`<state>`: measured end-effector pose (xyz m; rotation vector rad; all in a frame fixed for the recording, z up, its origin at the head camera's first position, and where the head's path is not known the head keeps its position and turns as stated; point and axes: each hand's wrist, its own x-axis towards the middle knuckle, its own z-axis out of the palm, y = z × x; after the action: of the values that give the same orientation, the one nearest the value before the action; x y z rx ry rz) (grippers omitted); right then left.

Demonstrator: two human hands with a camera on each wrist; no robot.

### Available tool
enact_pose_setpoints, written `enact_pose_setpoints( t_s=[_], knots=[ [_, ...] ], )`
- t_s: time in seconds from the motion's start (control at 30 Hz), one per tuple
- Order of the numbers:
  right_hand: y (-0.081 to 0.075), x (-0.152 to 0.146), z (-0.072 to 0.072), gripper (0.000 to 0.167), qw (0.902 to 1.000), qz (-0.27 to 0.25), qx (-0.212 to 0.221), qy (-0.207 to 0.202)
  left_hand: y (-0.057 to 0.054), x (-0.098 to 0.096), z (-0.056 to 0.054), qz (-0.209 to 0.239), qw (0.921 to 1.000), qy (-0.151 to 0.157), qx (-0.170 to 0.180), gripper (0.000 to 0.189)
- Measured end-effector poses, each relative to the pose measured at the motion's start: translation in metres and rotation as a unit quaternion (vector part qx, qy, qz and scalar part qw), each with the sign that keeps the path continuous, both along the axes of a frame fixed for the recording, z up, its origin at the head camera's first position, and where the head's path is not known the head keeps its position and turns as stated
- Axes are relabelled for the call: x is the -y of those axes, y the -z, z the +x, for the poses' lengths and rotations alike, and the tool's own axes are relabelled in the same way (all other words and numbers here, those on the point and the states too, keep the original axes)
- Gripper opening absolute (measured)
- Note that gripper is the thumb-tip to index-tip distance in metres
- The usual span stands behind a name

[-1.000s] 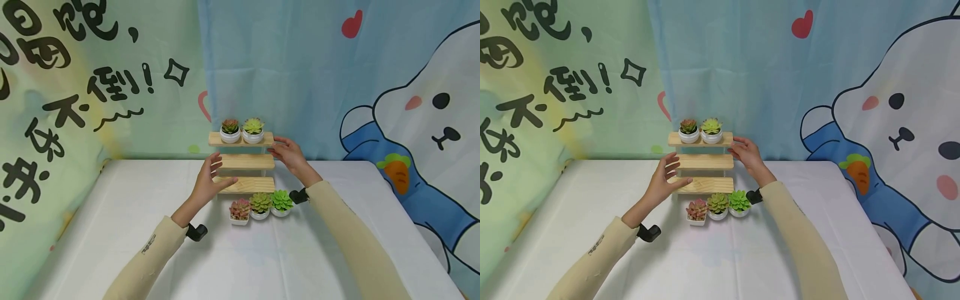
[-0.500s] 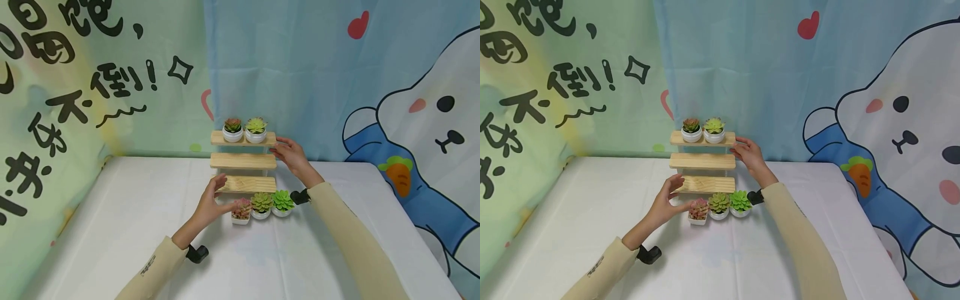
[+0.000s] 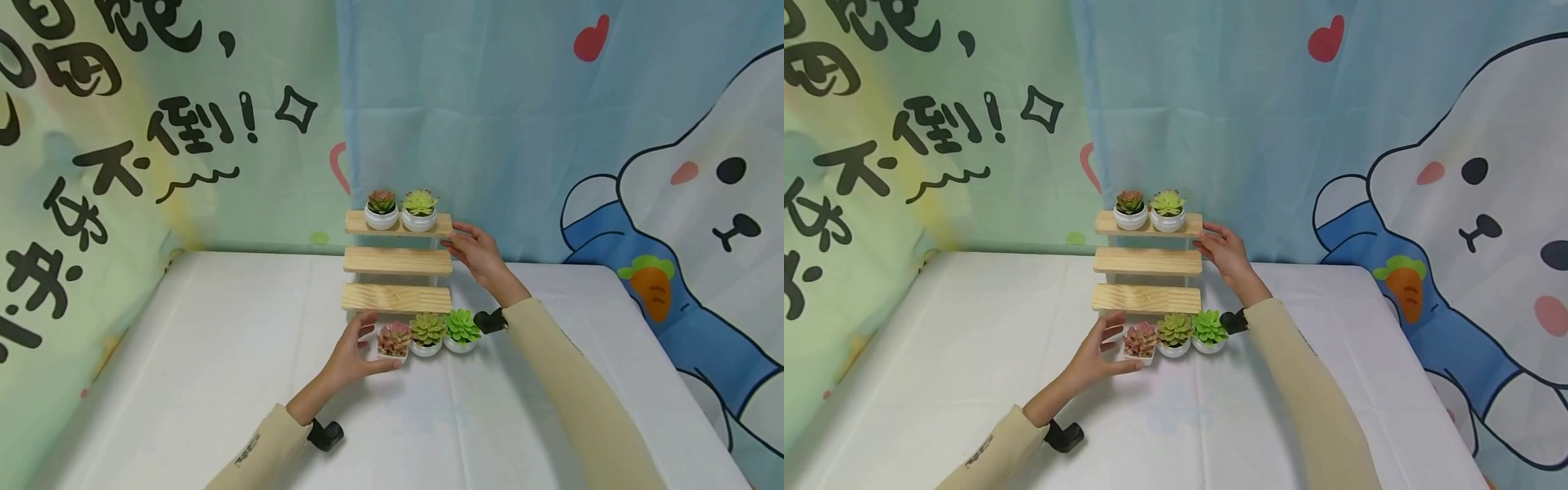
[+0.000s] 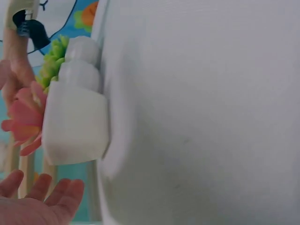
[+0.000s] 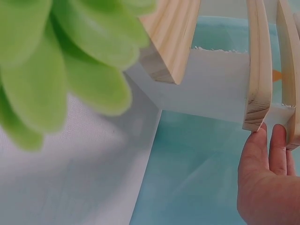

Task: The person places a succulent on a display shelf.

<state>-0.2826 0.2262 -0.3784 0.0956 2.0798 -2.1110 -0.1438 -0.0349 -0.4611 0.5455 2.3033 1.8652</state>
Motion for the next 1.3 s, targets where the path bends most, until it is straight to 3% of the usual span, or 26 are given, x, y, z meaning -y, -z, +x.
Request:
enact_pose_setpoints(
  t_s=[0.2,0.4,0.6,0.93,1.3],
  knots=[
    [0.000,0.002,0.000,0.053,0.9999,-0.010,0.000,0.005,0.011,-0.002,-0.002,0.002,0.9994,0.019,0.028,0.092],
    [0.002,0.006,0.000,0.052,0.9995,0.024,-0.021,0.003,0.016,-0.004,-0.008,-0.023,0.9995,0.011,0.015,0.077],
    [0.000,0.009,0.002,0.051,0.9979,0.049,-0.042,0.003,0.013,-0.005,-0.011,-0.027,0.9995,0.014,0.011,0.068],
    [-0.004,0.008,0.002,0.052,0.9992,0.034,-0.021,0.005,0.011,-0.004,-0.011,-0.042,0.9991,0.011,0.000,0.062],
    [0.000,0.004,0.000,0.053,0.9994,0.030,-0.012,0.008,-0.005,-0.001,-0.016,-0.007,0.9990,-0.007,0.044,0.064]
  ],
)
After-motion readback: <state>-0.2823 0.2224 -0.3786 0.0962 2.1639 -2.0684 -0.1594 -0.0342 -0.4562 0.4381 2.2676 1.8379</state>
